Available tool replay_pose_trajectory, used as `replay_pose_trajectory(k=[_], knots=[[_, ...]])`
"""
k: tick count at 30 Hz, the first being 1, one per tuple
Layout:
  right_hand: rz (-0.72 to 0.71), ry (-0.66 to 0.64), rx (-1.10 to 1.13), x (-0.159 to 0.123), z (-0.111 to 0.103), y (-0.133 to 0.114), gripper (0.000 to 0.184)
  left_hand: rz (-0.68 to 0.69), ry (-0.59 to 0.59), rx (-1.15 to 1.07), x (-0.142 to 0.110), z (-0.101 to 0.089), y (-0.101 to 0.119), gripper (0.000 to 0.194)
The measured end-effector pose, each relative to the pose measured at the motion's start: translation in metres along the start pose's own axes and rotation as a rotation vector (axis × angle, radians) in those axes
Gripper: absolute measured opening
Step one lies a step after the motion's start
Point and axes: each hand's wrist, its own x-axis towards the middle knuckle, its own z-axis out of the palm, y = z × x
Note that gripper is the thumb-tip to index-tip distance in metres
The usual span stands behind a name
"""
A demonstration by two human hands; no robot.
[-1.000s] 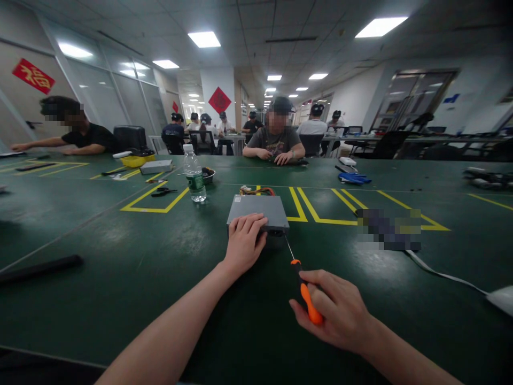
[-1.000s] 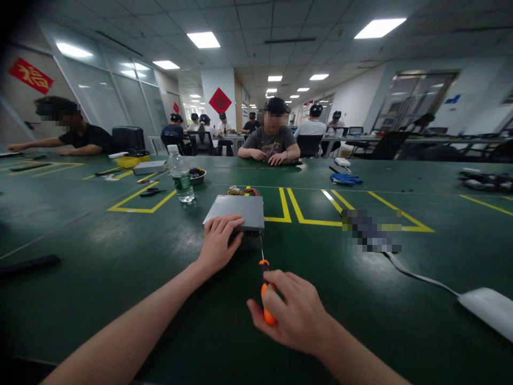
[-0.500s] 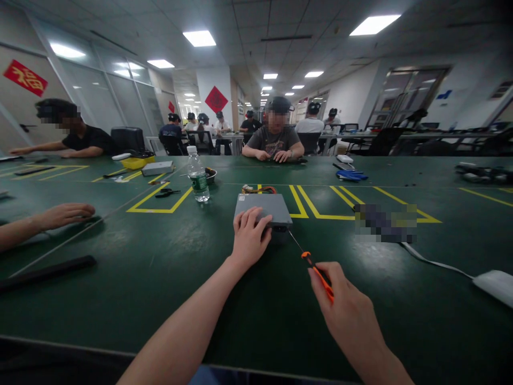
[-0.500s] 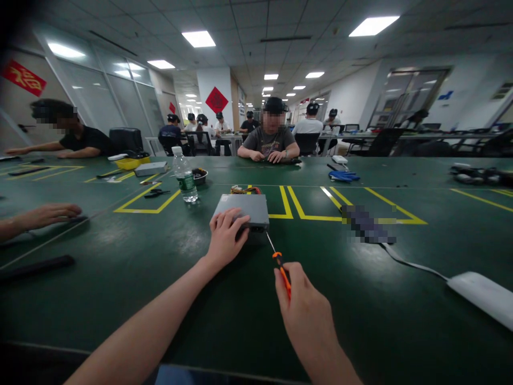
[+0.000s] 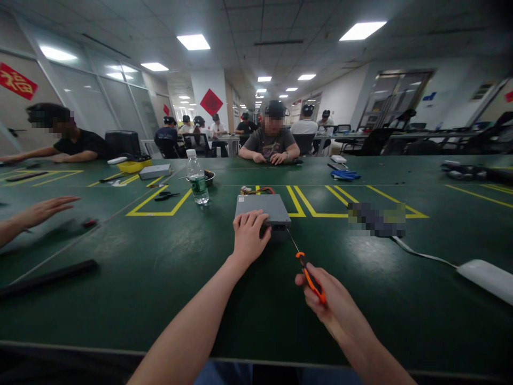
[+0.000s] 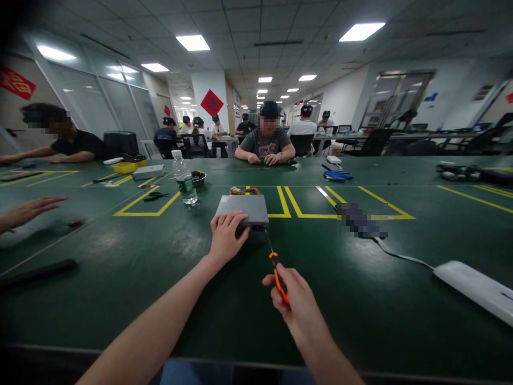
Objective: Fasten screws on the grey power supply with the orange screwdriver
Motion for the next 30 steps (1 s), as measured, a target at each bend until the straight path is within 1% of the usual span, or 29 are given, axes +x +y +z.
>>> replay_pose_trajectory(k=[3,6,8,11,14,18,22,30], knots=[[0.014,-0.019,0.07,0.004,0.002,-0.002,0.027,-0.005,0.002,-0.007,0.0,0.0,-0.001,0.028],[0.031,-0.011,0.131,0.008,0.004,-0.001,0.027,0.0,0.002,-0.005,0.0,0.001,-0.002,0.027],[0.061,-0.011,0.174,0.01,0.006,0.001,0.023,0.004,0.004,-0.007,-0.001,0.001,-0.002,0.027],[0.107,-0.014,0.234,0.009,0.011,0.005,0.018,0.008,0.009,-0.016,-0.001,0.001,-0.003,0.026],[0.127,-0.007,0.274,0.005,0.017,0.01,0.019,0.01,0.008,-0.017,-0.001,0.001,-0.002,0.025],[0.153,-0.024,0.29,0.001,0.026,0.016,0.02,-0.002,0.004,-0.008,-0.001,0.001,-0.002,0.026],[0.186,-0.044,0.283,0.003,0.034,0.019,0.02,0.001,-0.001,0.001,-0.001,0.001,-0.003,0.027],[0.199,-0.002,0.265,0.007,0.037,0.016,0.019,-0.009,0.008,0.007,-0.001,0.002,-0.002,0.027]])
